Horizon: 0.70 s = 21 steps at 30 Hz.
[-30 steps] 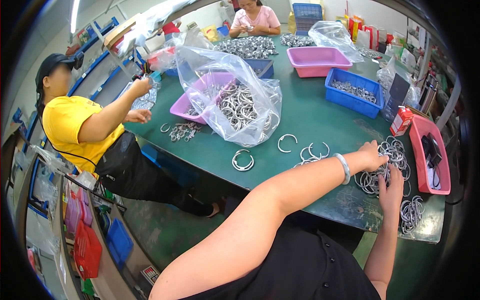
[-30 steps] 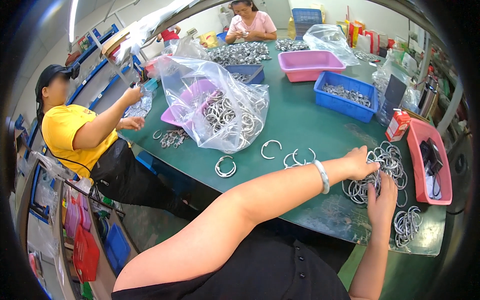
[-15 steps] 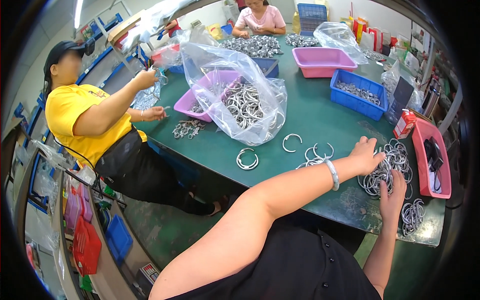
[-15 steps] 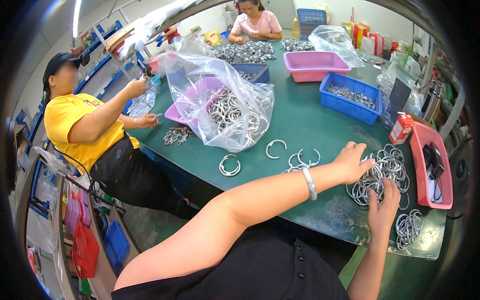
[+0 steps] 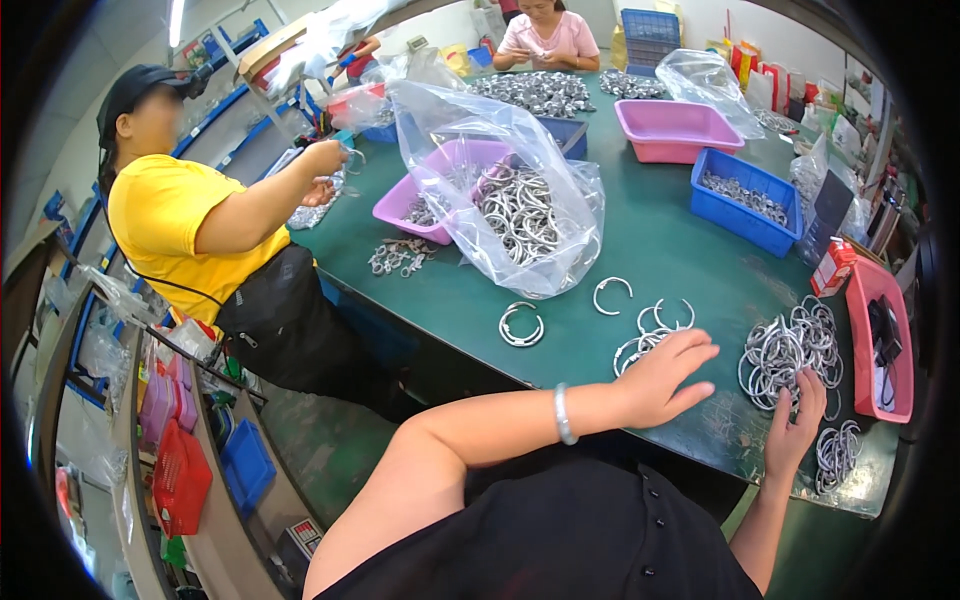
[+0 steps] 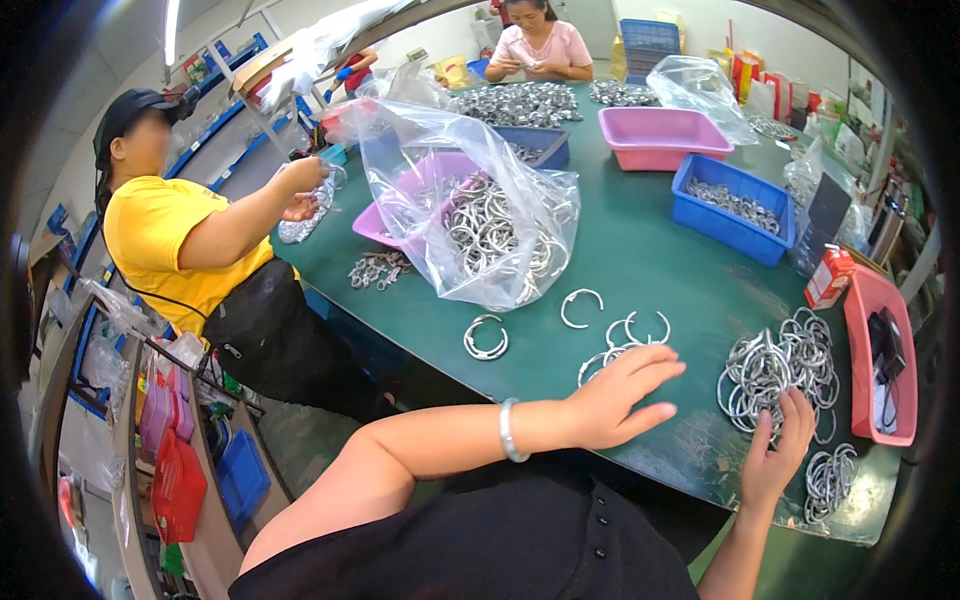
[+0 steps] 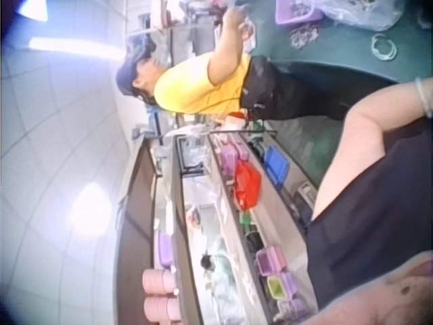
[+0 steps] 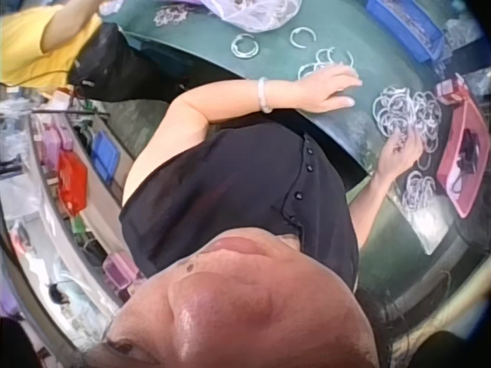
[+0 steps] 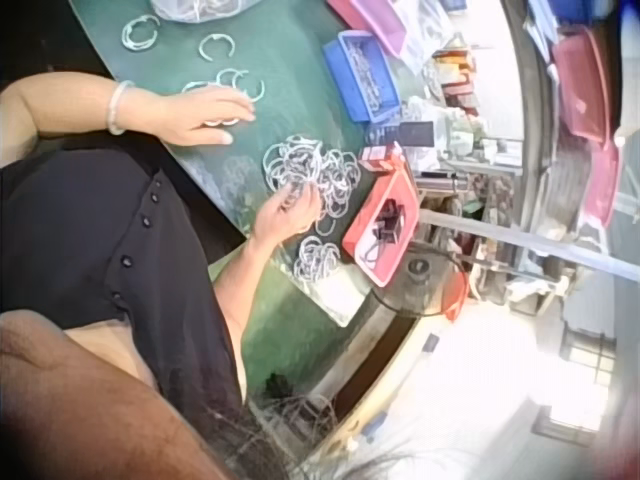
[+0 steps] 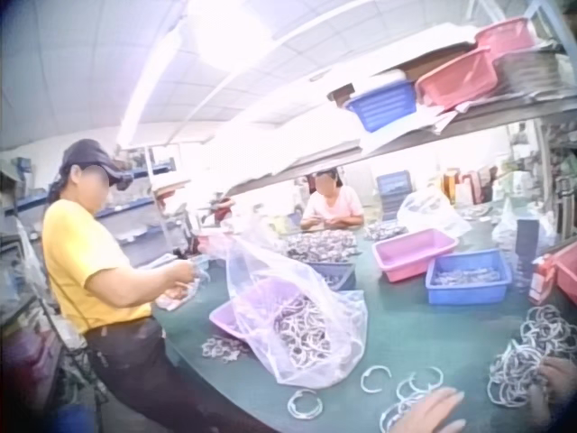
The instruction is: The person picks up metal rings from a table, groups them together by hand, and places them into a plastic bag. They then walk to a storage area and place the bag on a shelf.
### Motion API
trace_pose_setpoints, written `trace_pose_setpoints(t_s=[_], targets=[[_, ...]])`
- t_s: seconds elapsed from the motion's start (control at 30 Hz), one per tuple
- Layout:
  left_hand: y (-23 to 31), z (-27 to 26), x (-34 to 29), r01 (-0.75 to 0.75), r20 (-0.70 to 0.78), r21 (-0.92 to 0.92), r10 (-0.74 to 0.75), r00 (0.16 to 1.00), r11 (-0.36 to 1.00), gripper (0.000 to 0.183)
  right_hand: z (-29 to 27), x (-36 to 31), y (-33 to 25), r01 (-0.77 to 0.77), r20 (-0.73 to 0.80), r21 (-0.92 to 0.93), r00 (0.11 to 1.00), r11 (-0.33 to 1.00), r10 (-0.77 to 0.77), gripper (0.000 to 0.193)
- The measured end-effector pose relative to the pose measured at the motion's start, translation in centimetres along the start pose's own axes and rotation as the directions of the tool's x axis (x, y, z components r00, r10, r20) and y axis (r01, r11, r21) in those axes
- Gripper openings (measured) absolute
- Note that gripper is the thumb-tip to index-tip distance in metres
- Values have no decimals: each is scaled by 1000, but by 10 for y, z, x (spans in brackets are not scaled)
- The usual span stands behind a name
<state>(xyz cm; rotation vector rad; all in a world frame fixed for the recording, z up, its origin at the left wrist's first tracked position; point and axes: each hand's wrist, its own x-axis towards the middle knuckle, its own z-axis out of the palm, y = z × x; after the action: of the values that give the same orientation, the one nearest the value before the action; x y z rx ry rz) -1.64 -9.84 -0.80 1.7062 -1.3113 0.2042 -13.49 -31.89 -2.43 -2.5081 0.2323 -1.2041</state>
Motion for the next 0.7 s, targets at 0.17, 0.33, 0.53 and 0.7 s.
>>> trace_pose_setpoints(t_s=[0.17,0.33,0.53,0.7], targets=[[3,-48,-51,4,-10,130,-2,1000,992,37,10,4,-17,23,-40,33,999,999,-22,23],[-5,-91,-89,157,-165,378,-100,981,912,33,20,9,-31,104,-15,88,995,991,-103,22],[-34,-118,-124,324,-297,497,-193,935,805,34,30,18,-39,189,53,114,979,975,-196,23],[-56,-111,-130,402,-409,540,-187,893,739,37,39,12,-30,193,94,159,973,968,-209,21]])
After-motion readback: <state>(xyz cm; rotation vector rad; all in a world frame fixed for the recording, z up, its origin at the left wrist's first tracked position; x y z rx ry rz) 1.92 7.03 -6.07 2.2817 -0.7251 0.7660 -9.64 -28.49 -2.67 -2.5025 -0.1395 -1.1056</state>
